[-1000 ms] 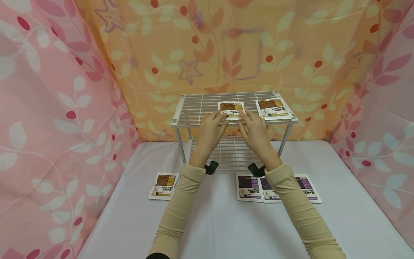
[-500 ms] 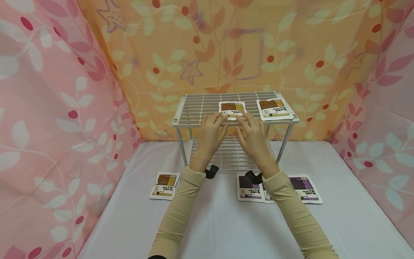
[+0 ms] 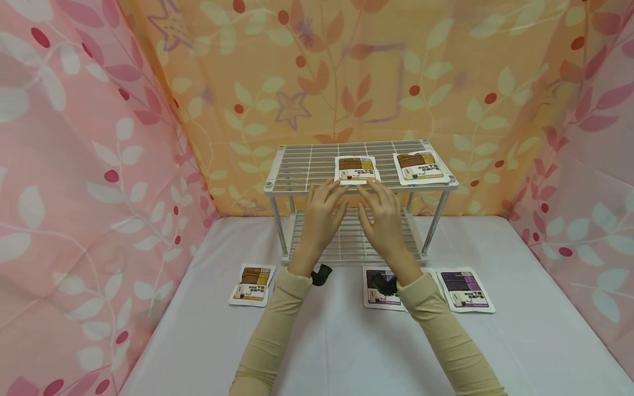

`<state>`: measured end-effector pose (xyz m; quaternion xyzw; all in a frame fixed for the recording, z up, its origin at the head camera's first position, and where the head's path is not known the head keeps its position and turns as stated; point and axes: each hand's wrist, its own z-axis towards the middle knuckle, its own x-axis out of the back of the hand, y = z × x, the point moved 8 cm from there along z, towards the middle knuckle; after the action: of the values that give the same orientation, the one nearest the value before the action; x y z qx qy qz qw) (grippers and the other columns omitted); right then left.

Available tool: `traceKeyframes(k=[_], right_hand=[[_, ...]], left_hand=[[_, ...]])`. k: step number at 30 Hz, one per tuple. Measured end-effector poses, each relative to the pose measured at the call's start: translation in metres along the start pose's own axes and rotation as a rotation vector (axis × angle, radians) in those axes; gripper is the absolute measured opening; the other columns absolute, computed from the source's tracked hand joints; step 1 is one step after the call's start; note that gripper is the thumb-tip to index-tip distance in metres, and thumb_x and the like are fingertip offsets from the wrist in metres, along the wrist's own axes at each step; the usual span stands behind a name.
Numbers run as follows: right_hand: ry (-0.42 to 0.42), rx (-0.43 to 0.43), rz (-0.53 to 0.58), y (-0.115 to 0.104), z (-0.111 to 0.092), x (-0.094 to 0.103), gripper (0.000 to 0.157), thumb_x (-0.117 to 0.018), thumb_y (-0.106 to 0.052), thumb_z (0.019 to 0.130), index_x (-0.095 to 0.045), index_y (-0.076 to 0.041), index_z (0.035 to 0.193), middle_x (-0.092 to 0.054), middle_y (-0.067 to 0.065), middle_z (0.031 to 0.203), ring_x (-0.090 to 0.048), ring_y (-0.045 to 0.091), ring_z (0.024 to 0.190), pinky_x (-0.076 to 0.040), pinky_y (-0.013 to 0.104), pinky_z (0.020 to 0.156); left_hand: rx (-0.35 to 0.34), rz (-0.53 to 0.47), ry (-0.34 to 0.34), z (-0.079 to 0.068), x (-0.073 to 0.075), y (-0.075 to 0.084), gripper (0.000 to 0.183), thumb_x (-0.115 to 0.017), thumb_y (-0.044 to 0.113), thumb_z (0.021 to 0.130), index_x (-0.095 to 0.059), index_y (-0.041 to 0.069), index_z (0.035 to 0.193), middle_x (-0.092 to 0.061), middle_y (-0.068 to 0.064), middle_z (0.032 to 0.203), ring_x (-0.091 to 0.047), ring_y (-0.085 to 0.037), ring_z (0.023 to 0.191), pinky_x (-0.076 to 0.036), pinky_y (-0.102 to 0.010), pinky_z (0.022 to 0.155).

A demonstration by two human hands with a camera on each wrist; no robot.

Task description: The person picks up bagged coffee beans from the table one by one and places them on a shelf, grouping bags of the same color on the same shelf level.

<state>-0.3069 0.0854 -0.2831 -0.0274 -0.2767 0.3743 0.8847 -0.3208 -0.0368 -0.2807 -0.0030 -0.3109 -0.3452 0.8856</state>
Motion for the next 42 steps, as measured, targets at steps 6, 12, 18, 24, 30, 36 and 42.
traceKeyframes(k=[6,12,18,24,30,36,42], right_hand=[[0.025,0.028,0.035,-0.006,-0.007,-0.003,0.039,-0.057,-0.012,0.082,-0.053,-0.01,0.12,-0.045,0.011,0.128,-0.035,0.029,0.122,-0.025,0.054,0.097],[0.042,0.032,0.07,-0.009,-0.012,-0.006,0.04,-0.056,-0.011,0.081,-0.053,-0.012,0.121,-0.045,0.011,0.129,-0.035,0.03,0.122,-0.026,0.05,0.097],[0.024,0.037,0.086,-0.013,-0.019,-0.012,0.042,-0.056,-0.011,0.081,-0.051,-0.012,0.123,-0.043,0.011,0.131,-0.034,0.031,0.123,-0.025,0.049,0.099],[0.009,0.033,0.085,-0.013,-0.025,-0.019,0.044,-0.056,-0.012,0.081,-0.049,-0.014,0.125,-0.042,0.009,0.132,-0.034,0.03,0.122,-0.028,0.049,0.096],[-0.017,0.038,0.07,-0.016,-0.033,-0.027,0.044,-0.055,-0.012,0.081,-0.049,-0.013,0.125,-0.043,0.011,0.13,-0.036,0.029,0.121,-0.029,0.047,0.097],[-0.056,0.019,0.106,-0.02,-0.043,-0.039,0.043,-0.056,-0.011,0.081,-0.051,-0.012,0.123,-0.042,0.01,0.131,-0.036,0.029,0.122,-0.028,0.048,0.097],[-0.072,0.023,0.119,-0.023,-0.052,-0.048,0.042,-0.057,-0.011,0.08,-0.052,-0.012,0.122,-0.043,0.01,0.13,-0.038,0.03,0.119,-0.03,0.049,0.095]], left_hand=[[-0.024,-0.009,0.028,-0.009,0.004,0.001,0.031,-0.054,0.026,0.086,-0.057,0.014,0.115,-0.052,-0.005,0.122,-0.038,-0.024,0.121,-0.012,-0.044,0.107],[-0.041,-0.015,0.033,-0.018,0.005,-0.001,0.035,-0.059,0.022,0.083,-0.055,0.015,0.117,-0.048,-0.006,0.126,-0.036,-0.026,0.123,-0.015,-0.048,0.105],[-0.057,-0.028,0.047,-0.026,0.007,-0.001,0.04,-0.058,0.023,0.084,-0.051,0.013,0.122,-0.045,-0.007,0.129,-0.034,-0.025,0.124,-0.014,-0.047,0.106],[-0.068,-0.044,0.057,-0.033,0.008,-0.002,0.044,-0.057,0.024,0.085,-0.046,0.012,0.126,-0.044,-0.007,0.13,-0.033,-0.025,0.125,-0.013,-0.048,0.105],[-0.066,-0.05,0.034,-0.042,0.006,-0.007,0.049,-0.059,0.021,0.083,-0.043,0.013,0.129,-0.042,-0.006,0.132,-0.032,-0.025,0.125,-0.014,-0.049,0.105],[-0.051,-0.036,0.01,-0.053,0.004,-0.014,0.049,-0.06,0.02,0.082,-0.044,0.012,0.128,-0.042,-0.006,0.132,-0.031,-0.023,0.126,-0.011,-0.048,0.106],[-0.032,-0.016,-0.012,-0.063,0.002,-0.022,0.049,-0.061,0.023,0.082,-0.045,0.013,0.127,-0.043,-0.006,0.131,-0.031,-0.022,0.126,-0.014,-0.049,0.105]])
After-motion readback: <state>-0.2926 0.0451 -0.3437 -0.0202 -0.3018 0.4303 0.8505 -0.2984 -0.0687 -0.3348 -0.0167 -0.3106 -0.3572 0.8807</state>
